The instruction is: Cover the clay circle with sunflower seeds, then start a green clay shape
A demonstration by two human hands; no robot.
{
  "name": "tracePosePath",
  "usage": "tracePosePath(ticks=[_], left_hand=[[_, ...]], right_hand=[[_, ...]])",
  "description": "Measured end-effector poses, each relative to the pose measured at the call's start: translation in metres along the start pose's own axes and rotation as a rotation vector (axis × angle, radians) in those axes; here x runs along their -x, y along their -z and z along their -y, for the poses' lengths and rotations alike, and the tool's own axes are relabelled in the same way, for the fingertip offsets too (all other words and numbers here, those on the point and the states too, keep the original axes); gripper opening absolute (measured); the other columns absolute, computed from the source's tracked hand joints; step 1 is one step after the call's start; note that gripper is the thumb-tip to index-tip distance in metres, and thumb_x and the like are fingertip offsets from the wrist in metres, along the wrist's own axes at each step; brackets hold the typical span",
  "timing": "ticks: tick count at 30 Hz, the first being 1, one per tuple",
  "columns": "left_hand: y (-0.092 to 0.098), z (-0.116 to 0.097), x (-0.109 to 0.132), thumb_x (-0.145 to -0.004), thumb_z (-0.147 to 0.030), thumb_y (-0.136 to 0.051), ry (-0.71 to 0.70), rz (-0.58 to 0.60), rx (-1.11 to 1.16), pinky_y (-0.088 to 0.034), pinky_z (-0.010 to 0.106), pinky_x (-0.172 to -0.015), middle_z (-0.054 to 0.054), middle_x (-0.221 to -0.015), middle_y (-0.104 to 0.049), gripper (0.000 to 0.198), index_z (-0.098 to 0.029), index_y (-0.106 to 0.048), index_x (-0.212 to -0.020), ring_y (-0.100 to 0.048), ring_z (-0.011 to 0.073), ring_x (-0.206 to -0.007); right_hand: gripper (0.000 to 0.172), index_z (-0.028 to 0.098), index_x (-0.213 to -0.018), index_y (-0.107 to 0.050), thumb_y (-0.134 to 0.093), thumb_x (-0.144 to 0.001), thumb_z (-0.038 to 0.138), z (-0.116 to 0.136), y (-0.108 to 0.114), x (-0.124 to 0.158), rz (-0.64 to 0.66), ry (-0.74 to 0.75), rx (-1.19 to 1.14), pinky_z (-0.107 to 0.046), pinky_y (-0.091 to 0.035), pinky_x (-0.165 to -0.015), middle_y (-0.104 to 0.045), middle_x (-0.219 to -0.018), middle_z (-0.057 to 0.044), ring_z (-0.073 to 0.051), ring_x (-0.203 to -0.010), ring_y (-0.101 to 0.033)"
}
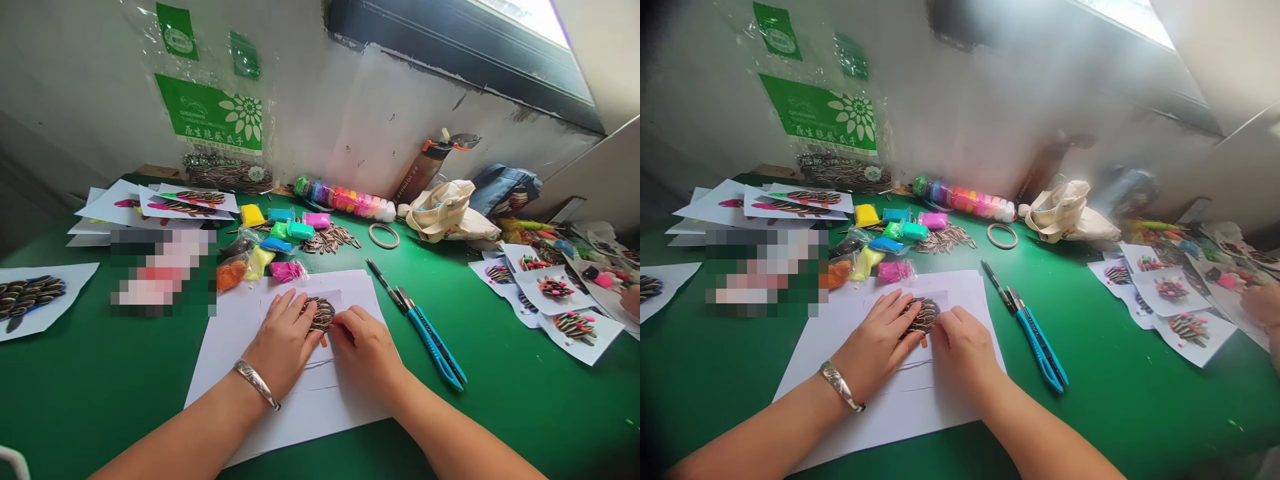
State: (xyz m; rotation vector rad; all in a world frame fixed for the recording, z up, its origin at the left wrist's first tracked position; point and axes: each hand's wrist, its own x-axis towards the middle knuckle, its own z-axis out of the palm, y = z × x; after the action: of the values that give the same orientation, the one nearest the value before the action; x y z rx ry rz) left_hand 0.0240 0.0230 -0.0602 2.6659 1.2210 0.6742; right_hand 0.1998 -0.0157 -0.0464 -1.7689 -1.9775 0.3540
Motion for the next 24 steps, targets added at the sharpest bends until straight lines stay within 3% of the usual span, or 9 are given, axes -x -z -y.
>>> tracePosePath(ticks=[11, 15, 18, 24], left_hand=[[0.001, -0.001, -0.001, -0.088, -0.026, -0.055, -0.001, 0.021, -0.032, -0.039, 0.057, -0.104, 0.017, -0.128, -0.058, 0.039, -0.008, -0.06, -0.122, -0.044, 0.0376, -0.126], [0.003, -0.001, -0.001, -0.088, -0.026, -0.055, 0.013, 0.027, -0.012, -0.039, 0.057, -0.104, 0.017, -0.129, -0.058, 0.038, -0.009, -0.06, -0.121, -0.044, 0.0366, -0.126], [0.004, 0.0, -0.001, -0.088, -0.026, -0.054, 0.017, 0.042, 0.013, -0.039, 0.057, -0.104, 0.016, -0.13, -0.057, 0.038, -0.011, -0.059, -0.122, -0.043, 0.0357, -0.127], [0.005, 0.002, 0.0, -0.086, -0.028, -0.056, 0.013, 0.042, 0.035, -0.039, 0.057, -0.103, 0.015, -0.13, -0.056, 0.04, -0.012, -0.058, -0.123, -0.043, 0.0362, -0.127]], right_hand=[[0.017, 0.019, -0.07, -0.059, -0.05, -0.086, 0.019, 0.004, -0.004, -0.001, -0.014, -0.001, 0.042, -0.025, -0.033, -0.057, -0.056, -0.069, -0.001, -0.013, -0.062, -0.051], [0.015, 0.019, -0.076, -0.06, -0.051, -0.087, 0.021, -0.002, 0.001, -0.004, -0.001, -0.019, -0.086, -0.024, -0.036, -0.06, -0.057, -0.072, -0.001, -0.013, -0.064, -0.052], [0.012, 0.02, -0.081, -0.062, -0.051, -0.087, 0.022, -0.013, 0.008, -0.009, -0.064, -0.063, -0.213, -0.024, -0.039, -0.062, -0.06, -0.075, -0.001, -0.013, -0.067, -0.053], [0.015, 0.02, -0.081, -0.064, -0.05, -0.088, 0.022, -0.019, 0.008, -0.01, -0.079, -0.062, -0.194, -0.025, -0.041, -0.064, -0.062, -0.075, -0.002, -0.015, -0.069, -0.054]])
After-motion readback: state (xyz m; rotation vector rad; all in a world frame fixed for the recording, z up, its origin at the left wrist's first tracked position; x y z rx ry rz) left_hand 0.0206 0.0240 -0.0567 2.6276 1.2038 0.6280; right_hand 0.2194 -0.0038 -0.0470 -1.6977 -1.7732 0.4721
